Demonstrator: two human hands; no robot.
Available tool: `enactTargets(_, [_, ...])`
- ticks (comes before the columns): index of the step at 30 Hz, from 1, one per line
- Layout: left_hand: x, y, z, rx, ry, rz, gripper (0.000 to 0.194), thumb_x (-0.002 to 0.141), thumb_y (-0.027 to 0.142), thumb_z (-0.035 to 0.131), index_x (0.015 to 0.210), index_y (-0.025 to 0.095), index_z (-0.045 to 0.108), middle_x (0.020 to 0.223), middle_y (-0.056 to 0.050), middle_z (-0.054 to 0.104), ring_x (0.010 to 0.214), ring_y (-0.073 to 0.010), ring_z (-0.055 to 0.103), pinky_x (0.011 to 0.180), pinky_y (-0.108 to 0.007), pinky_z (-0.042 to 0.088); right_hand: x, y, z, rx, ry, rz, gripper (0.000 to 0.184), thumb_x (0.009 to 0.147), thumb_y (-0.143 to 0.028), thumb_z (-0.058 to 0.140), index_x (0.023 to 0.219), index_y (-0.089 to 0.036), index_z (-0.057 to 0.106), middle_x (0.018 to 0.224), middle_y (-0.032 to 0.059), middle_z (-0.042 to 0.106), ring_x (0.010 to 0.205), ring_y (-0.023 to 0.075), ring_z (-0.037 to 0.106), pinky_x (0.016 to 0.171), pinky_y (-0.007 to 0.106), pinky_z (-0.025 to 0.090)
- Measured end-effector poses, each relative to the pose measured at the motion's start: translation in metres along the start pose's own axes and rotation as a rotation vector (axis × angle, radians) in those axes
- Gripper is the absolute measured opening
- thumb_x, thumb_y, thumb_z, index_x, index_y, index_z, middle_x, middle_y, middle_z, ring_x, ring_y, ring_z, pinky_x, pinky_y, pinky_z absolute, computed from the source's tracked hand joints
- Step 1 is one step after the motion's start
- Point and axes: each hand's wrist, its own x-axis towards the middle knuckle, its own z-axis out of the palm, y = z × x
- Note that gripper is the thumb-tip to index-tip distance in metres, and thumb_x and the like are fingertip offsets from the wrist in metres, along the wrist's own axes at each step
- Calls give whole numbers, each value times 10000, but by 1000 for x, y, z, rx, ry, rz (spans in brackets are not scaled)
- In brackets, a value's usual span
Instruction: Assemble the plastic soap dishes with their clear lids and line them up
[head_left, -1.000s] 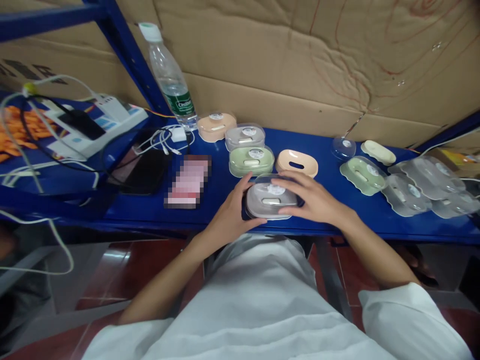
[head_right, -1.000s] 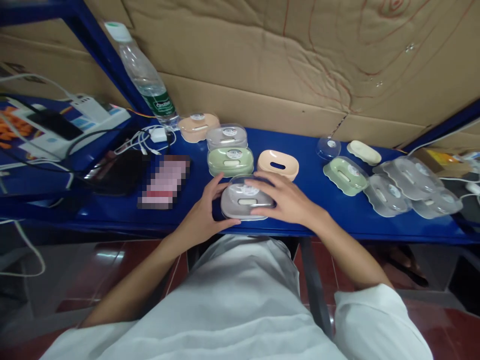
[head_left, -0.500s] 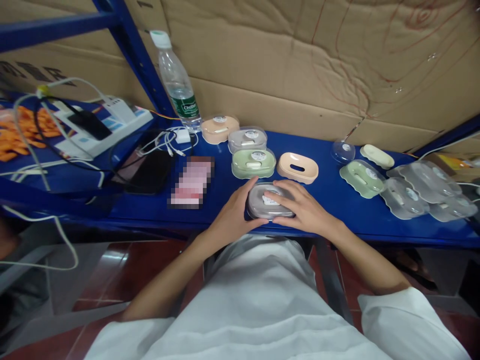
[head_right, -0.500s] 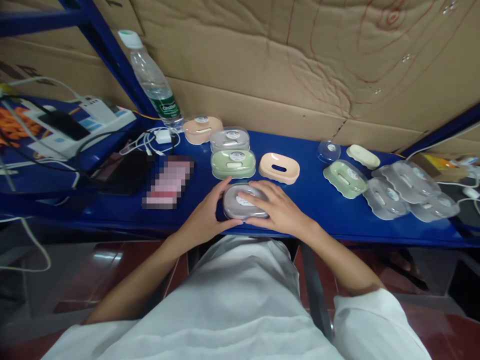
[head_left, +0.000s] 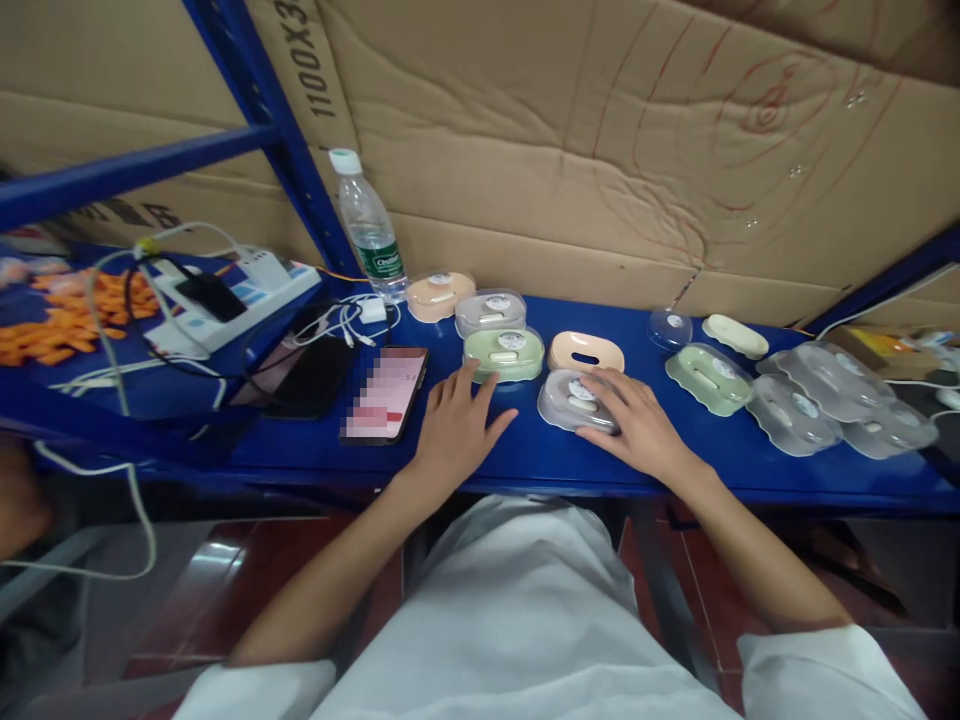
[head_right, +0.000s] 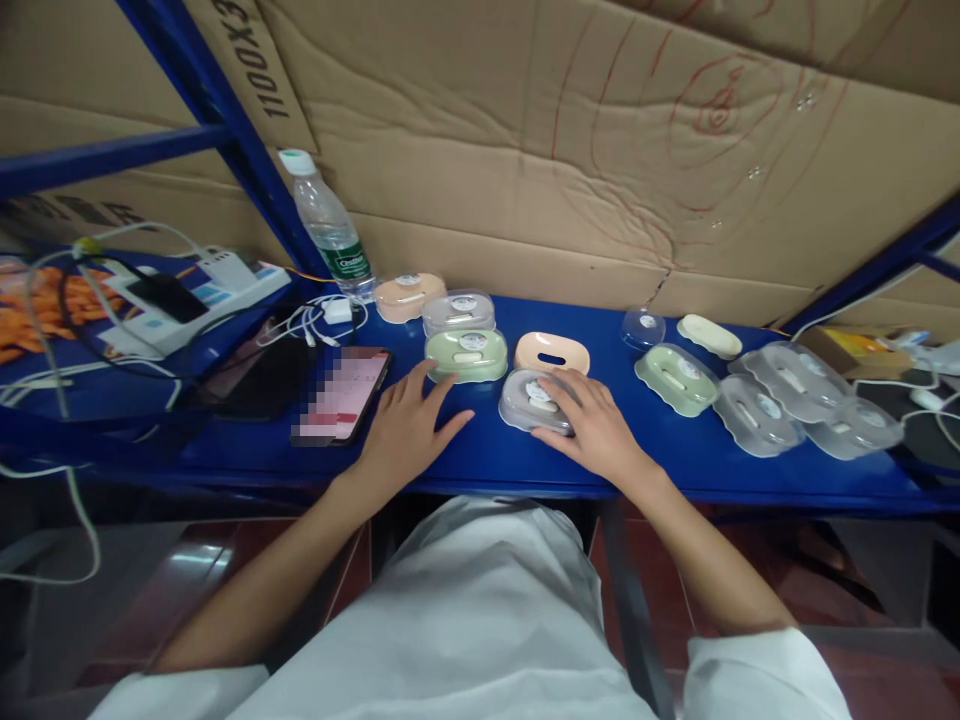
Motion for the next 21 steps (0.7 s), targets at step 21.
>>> enactTargets(21, [24,-18,-11,-21,45,42,410,1034,378,585,1394,197,660,1524,-219,595,1379,-437,577,1140,-644,446,100,-16,24,-48,-6,-90,774,1043,-567,578,1674,-180,353,1727,208,358,1605,381,330,1300,626,238])
